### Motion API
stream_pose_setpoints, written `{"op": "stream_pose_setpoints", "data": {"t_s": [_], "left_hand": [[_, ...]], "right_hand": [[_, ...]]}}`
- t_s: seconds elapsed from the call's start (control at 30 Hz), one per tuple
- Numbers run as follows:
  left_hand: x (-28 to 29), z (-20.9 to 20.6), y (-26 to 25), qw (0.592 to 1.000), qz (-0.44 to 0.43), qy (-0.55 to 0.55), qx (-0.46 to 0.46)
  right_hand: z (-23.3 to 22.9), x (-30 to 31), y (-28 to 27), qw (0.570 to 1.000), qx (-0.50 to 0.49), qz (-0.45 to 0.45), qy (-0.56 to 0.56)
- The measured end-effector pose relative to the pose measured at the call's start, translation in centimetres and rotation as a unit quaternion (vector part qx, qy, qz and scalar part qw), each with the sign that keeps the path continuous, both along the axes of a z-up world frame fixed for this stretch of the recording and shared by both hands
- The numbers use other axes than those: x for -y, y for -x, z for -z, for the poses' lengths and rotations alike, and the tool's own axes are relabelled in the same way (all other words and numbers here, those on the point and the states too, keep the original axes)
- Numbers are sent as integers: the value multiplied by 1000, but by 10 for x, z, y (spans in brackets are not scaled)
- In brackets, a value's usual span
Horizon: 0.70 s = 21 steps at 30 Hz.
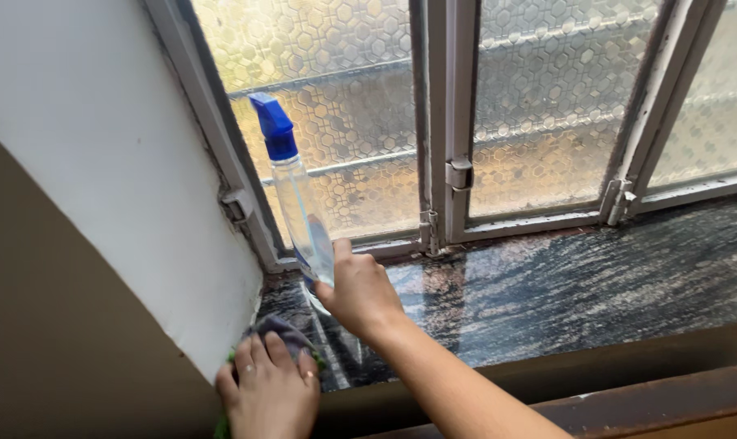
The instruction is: The person cleans a window sill and the metal frame of a window using a spray bottle and a cloth. They spray the cleaning solution onto the sill and frame, then wipe the surfaces with the cloth.
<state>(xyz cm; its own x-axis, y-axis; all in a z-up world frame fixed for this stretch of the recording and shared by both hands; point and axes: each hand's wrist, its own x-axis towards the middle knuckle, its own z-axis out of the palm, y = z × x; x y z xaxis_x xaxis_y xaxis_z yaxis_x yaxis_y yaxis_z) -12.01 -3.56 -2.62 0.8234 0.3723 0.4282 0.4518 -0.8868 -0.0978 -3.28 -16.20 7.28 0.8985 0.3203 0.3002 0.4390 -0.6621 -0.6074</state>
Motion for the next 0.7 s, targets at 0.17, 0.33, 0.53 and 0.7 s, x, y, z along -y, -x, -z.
{"op": "stream_pose_setpoints", "data": {"t_s": [0.17,0.33,0.53,0.7], "left_hand": [[31,37,7,994,-104,-4,16],[56,106,-28,991,70,48,104],[72,89,-61,896,276,-66,342],[75,8,-100,968,124,170,-136]], "right_hand": [[3,-33,7,999,-1,-18,-36],[2,-51,11,996,-52,-69,-37],[15,-8,5,997,-35,-53,-46],[33,103,-32,993,84,12,-78]]}}
